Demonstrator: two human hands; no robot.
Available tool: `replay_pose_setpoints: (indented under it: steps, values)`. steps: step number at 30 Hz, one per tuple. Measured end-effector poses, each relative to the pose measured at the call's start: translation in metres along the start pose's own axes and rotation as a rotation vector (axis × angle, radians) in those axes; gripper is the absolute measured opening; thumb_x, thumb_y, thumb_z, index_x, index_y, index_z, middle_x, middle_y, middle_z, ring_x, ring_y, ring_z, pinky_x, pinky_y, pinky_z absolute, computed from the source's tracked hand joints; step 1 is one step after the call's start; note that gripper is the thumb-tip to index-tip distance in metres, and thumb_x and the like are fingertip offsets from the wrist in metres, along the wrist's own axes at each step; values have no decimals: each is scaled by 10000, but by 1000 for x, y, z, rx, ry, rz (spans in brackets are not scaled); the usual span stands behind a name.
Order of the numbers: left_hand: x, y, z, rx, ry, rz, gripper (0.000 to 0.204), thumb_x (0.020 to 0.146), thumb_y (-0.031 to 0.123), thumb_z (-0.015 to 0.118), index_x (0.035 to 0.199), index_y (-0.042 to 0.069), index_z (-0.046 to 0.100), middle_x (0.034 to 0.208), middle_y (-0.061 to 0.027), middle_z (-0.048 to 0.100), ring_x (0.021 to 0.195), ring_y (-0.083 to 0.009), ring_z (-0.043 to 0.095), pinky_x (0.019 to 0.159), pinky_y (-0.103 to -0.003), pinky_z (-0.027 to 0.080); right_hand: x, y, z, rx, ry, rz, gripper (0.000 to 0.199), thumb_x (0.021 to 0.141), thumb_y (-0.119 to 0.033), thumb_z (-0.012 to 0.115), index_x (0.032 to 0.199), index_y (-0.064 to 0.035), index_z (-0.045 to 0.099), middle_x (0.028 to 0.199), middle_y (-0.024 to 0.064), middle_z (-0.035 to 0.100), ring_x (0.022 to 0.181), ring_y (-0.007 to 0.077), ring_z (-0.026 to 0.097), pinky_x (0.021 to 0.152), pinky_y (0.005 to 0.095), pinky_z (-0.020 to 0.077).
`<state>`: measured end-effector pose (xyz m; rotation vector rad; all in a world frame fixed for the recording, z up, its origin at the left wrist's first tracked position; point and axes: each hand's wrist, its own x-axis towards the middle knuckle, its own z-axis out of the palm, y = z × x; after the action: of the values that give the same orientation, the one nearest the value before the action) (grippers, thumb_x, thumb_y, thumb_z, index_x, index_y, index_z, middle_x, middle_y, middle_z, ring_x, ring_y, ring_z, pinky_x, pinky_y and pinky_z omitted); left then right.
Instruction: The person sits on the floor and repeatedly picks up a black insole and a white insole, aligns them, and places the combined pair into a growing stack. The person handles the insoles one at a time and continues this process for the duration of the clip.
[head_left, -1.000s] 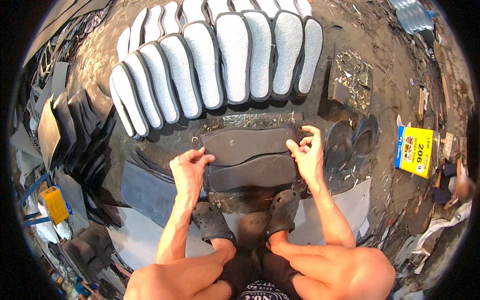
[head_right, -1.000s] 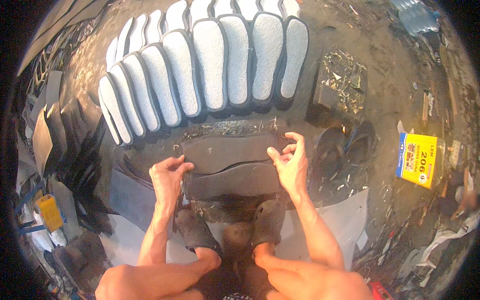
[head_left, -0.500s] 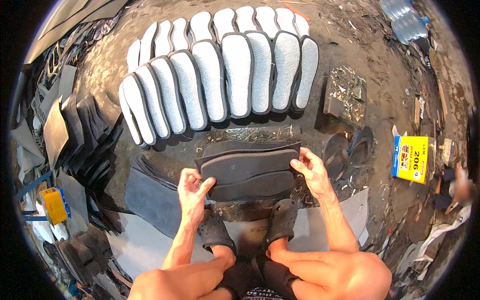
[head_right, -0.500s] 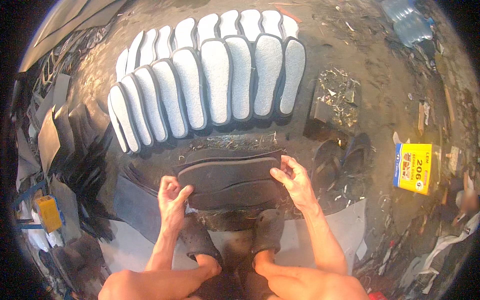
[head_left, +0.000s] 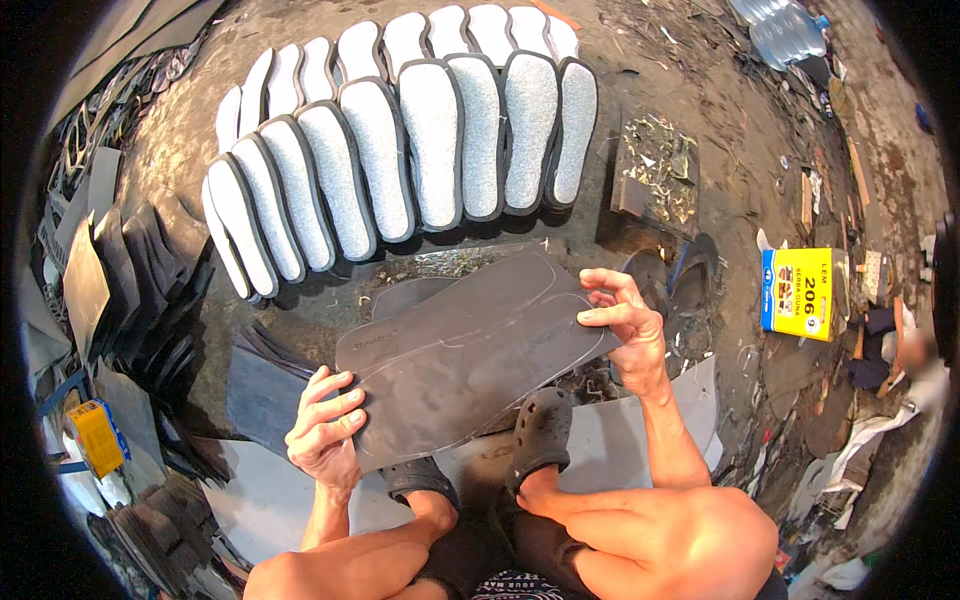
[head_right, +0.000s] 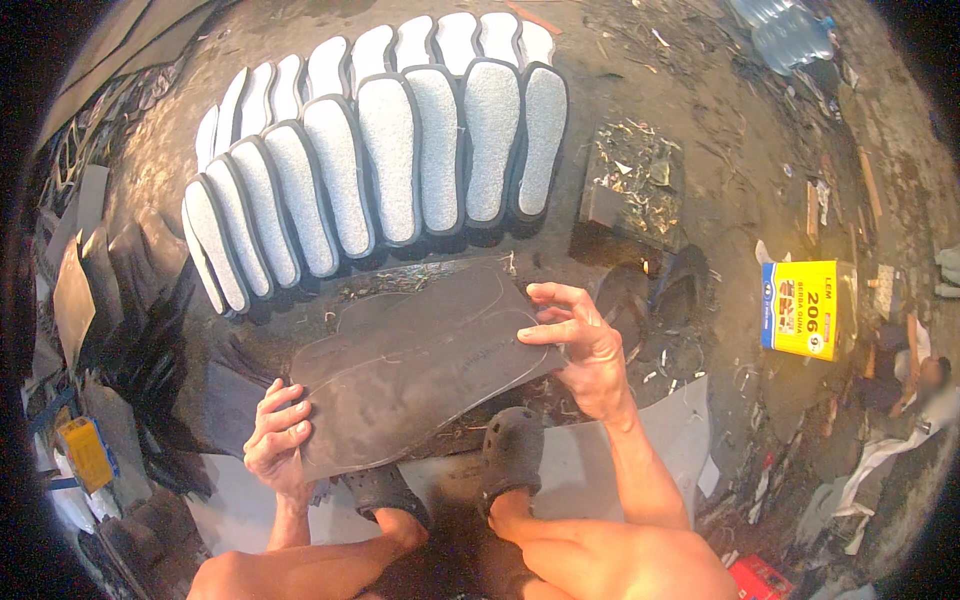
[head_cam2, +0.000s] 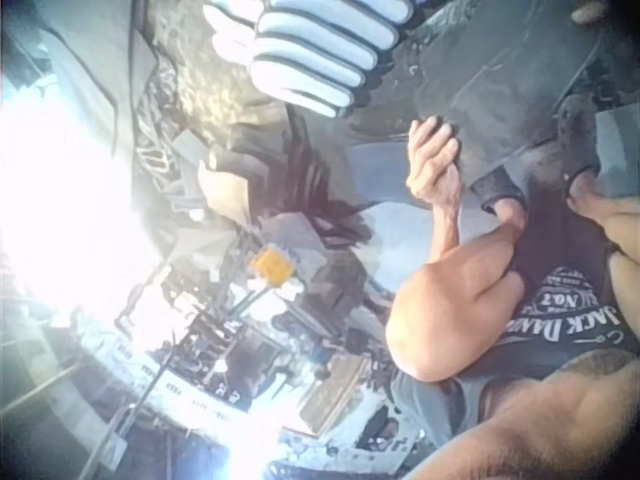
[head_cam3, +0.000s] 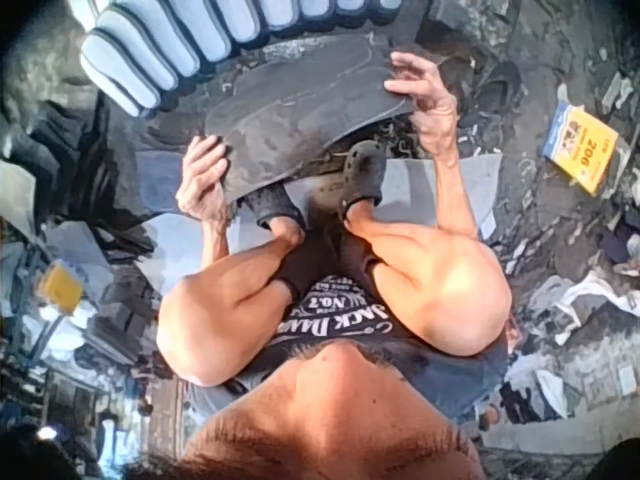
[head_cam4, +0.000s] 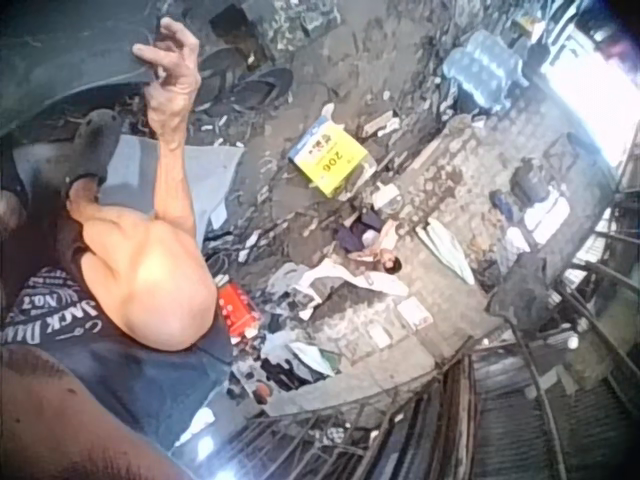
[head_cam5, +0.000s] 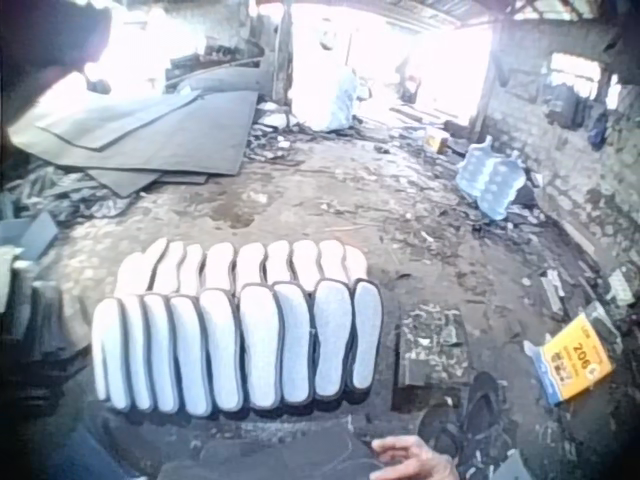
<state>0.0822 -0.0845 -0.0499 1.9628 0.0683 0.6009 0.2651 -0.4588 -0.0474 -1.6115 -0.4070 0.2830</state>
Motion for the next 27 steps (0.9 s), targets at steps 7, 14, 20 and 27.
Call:
replay_pose_setpoints:
  steps: [7, 14, 20, 27]
  values:
    - [-8, -3, 6, -51, -13, -29, 160, 856, -18, 878, 960, 78, 805, 1073, -141, 843, 1182, -386, 773, 1174, -640, 497, -2, 3, 2, 23, -12, 38, 644, 649, 166, 661, 1194, -116, 856, 1538, 151, 640, 1492, 314, 545, 1225, 476, 430]
    - [3, 10, 6, -90, -70, -234, 181, 874, -35, 876, 1013, 23, 775, 1089, -129, 825, 1101, -288, 767, 1047, -475, 579, 12, -11, 22, -26, 35, 139, 361, 870, 59, 779, 1217, -38, 788, 1341, 108, 720, 1324, 237, 633, 1153, 383, 470]
    - [-18, 15, -20, -394, 5, -853, 103, 954, 2, 865, 1009, -13, 779, 960, 33, 720, 940, -54, 658, 797, -246, 565, -7, 2, 36, -92, 43, 316, 249, 1005, -166, 847, 1135, 10, 729, 981, -31, 651, 907, 82, 547, 791, 271, 451]
    - [-27, 69, -128, 360, 578, -299, 385, 797, -144, 830, 1138, 32, 841, 1057, -112, 816, 898, -206, 736, 803, -335, 601, 8, -5, 86, -39, 26, 314, 289, 1104, -215, 734, 1305, -9, 752, 1125, 61, 767, 937, 123, 706, 889, 300, 590]
